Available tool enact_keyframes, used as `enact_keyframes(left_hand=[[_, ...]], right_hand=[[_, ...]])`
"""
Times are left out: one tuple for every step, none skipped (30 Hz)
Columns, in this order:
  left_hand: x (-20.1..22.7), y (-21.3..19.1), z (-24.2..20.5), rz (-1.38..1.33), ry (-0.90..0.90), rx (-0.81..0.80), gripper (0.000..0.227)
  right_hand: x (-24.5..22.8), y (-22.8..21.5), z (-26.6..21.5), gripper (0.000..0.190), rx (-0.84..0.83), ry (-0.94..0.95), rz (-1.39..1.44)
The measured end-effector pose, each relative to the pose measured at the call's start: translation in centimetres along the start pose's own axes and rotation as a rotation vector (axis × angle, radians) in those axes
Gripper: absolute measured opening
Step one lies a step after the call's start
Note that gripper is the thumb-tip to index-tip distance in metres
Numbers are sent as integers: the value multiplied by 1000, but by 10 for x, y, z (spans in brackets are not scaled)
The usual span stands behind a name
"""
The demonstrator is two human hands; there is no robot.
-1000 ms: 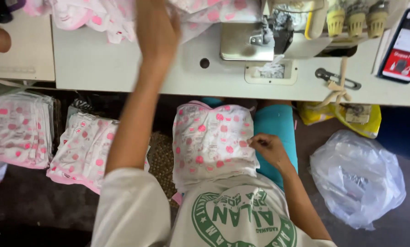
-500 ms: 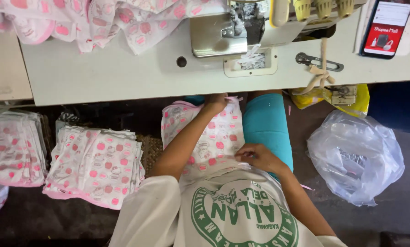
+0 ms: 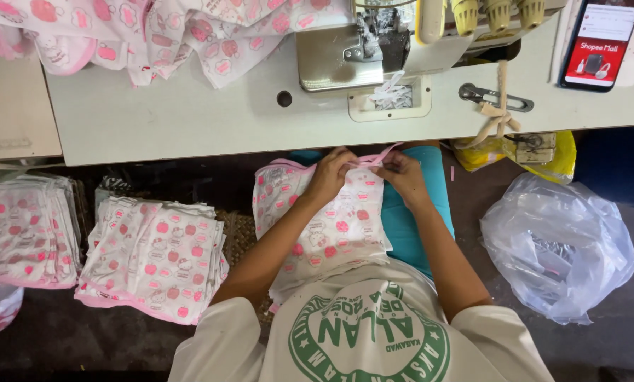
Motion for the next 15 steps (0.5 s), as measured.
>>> enact_keyframes(left_hand=[[6, -4, 1, -32, 7, 2, 20], [12, -6, 2, -66, 14, 0, 22], [18, -10, 6, -67, 15, -5, 22], [25, -12, 11, -92, -3, -31, 17], [31, -14, 16, -117, -22, -57, 15], [39, -17, 19, -120, -19, -59, 15], [48, -21, 21, -159, 3, -73, 11], [57, -25, 25, -195, 26, -86, 8], [64, -24, 27, -197, 31, -87, 8], [71, -25, 28, -232, 50, -71, 6], [78, -27, 29, -267, 69, -54, 4], [78, -28, 28, -267, 69, -56, 4], [77, -30, 26, -244, 89, -26, 3], [77, -33, 27, -222, 111, 7, 3], [78, -36, 27, -222, 113, 9, 3]], right_hand=[[-5, -2, -4, 43, 34, -41, 79], [-10, -5, -10, 46, 73, -80, 159], [-7, -3, -13, 46, 77, -79, 161], [-6, -5, -16, 44, 103, -139, 162], [-6, -6, -19, 43, 129, -199, 163], [-8, -6, -24, 43, 135, -200, 162], [-10, -6, -29, 37, 143, -234, 111], [-14, -5, -33, 32, 150, -270, 61], [-18, -6, -37, 32, 153, -274, 61], [-23, -5, -43, 31, 148, -307, 6], [-27, -4, -49, 31, 142, -340, -49], [-34, -3, -56, 31, 144, -339, -48], [-42, -1, -64, 30, 144, -367, -85], [-51, 0, -71, 29, 142, -398, -123], [-49, 2, -73, 29, 142, -401, -124]])
Point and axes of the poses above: each hand's wrist, its own z-axis towards the middle knuckle, its own y-axis out of the palm, x = y × z, the point moved 4 cm from there along z, towards the middle knuckle, and after that the axes turned 8 degrees about x, right-handed, at the moved point
